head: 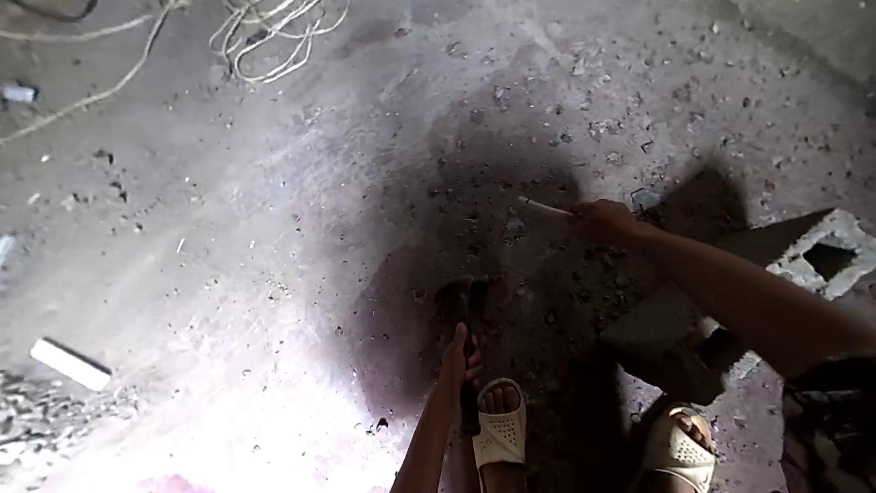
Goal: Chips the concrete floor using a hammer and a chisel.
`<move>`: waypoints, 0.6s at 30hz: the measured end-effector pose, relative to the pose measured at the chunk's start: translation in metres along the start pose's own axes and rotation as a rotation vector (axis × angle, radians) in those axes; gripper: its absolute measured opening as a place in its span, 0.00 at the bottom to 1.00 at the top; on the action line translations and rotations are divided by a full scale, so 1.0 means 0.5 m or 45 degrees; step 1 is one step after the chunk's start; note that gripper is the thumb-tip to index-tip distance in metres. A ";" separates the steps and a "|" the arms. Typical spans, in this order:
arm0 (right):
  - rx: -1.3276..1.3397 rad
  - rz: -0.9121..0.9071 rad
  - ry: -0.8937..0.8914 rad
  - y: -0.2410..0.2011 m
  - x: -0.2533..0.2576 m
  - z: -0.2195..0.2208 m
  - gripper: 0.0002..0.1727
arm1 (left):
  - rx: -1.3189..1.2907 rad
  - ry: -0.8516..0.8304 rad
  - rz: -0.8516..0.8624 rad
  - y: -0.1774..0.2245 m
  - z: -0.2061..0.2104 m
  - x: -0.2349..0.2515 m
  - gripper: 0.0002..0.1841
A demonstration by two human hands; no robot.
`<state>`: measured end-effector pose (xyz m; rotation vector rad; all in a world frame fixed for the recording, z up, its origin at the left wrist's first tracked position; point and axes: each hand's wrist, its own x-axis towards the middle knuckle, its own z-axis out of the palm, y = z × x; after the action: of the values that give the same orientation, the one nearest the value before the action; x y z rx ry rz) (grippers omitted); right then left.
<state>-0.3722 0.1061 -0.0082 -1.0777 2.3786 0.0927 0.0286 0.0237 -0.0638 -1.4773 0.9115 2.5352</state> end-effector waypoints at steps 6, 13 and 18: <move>-0.420 -0.187 -0.216 0.037 -0.090 -0.053 0.19 | -0.034 -0.019 -0.083 -0.050 -0.024 -0.055 0.31; -0.039 -0.206 0.037 0.032 -0.073 0.012 0.21 | -0.089 0.172 -0.034 -0.060 0.053 -0.066 0.31; 0.296 -0.129 0.030 -0.017 -0.028 0.025 0.22 | -0.125 0.238 -0.036 -0.068 0.084 -0.076 0.32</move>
<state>-0.3531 0.1131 -0.0107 -1.0889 2.2824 -0.2277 0.0281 0.0821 -0.0332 -1.7673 0.7907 2.4874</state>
